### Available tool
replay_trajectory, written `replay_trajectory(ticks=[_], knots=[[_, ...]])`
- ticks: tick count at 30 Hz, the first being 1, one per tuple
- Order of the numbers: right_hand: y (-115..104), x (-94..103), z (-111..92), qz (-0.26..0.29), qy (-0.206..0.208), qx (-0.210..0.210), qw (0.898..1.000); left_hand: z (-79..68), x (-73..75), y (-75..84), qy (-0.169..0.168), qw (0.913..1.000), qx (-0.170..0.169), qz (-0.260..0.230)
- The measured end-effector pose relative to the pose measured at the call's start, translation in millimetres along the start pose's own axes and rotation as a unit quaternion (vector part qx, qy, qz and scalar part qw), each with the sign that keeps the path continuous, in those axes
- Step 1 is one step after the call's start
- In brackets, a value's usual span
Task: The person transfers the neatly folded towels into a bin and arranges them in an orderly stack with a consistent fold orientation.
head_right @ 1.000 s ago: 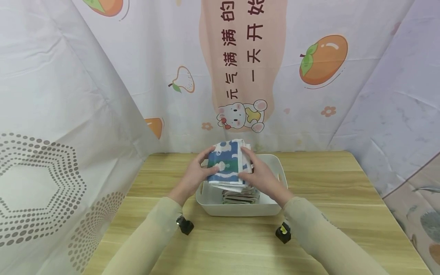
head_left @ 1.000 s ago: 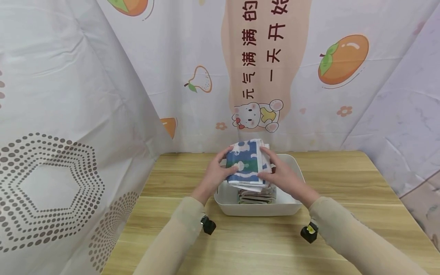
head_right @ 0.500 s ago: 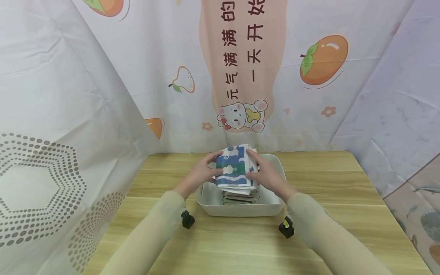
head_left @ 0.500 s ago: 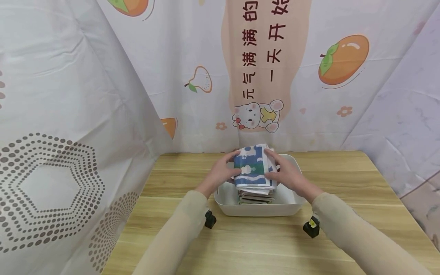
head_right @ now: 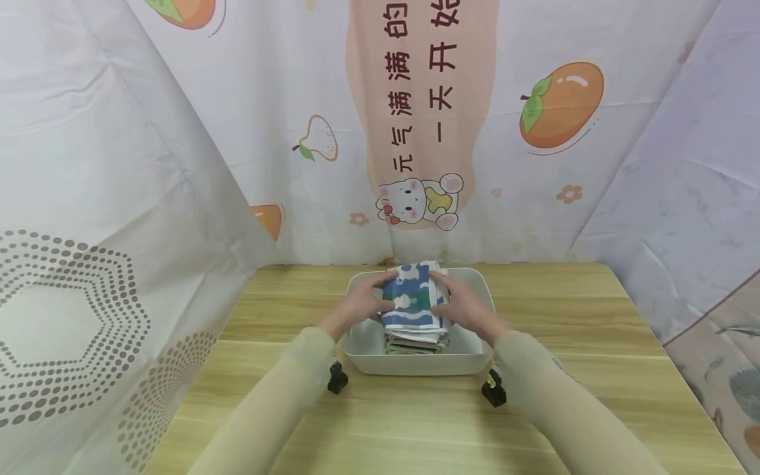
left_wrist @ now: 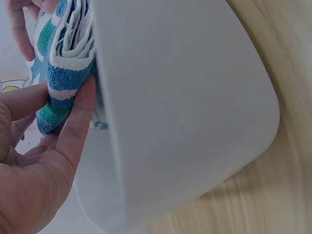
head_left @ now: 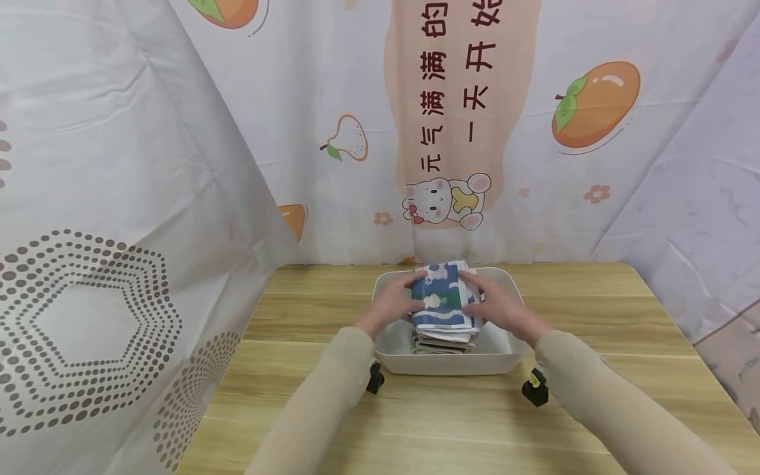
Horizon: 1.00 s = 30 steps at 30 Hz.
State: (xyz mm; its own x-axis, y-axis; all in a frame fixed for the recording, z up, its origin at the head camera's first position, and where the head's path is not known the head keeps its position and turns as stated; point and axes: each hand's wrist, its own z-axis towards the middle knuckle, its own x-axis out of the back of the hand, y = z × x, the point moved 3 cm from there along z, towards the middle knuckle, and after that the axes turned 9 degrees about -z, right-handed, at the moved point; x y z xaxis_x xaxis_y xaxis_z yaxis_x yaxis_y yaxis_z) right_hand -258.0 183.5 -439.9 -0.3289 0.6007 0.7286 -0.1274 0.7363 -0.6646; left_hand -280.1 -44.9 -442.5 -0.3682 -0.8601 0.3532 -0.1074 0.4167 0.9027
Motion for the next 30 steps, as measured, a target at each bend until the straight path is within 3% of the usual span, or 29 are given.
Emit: replay_trajectory(ticks=[14,25,30], knots=[[5.6,-10.7,2.2,-0.006,-0.028,-0.026,0.999,3.9,-9.1,-9.4,-0.001,0.9972,-0.003,0.075],[8.1,-17.9,10.3,-0.119,-0.058,-0.021,0.991,9.5,-11.6,-17.3,-0.008,0.989,0.0,0.147],[10.5,-19.2,10.7,-0.135,-0.066,-0.017,0.989,9.8,-13.0,-20.3,-0.013,0.9864,0.003,0.164]])
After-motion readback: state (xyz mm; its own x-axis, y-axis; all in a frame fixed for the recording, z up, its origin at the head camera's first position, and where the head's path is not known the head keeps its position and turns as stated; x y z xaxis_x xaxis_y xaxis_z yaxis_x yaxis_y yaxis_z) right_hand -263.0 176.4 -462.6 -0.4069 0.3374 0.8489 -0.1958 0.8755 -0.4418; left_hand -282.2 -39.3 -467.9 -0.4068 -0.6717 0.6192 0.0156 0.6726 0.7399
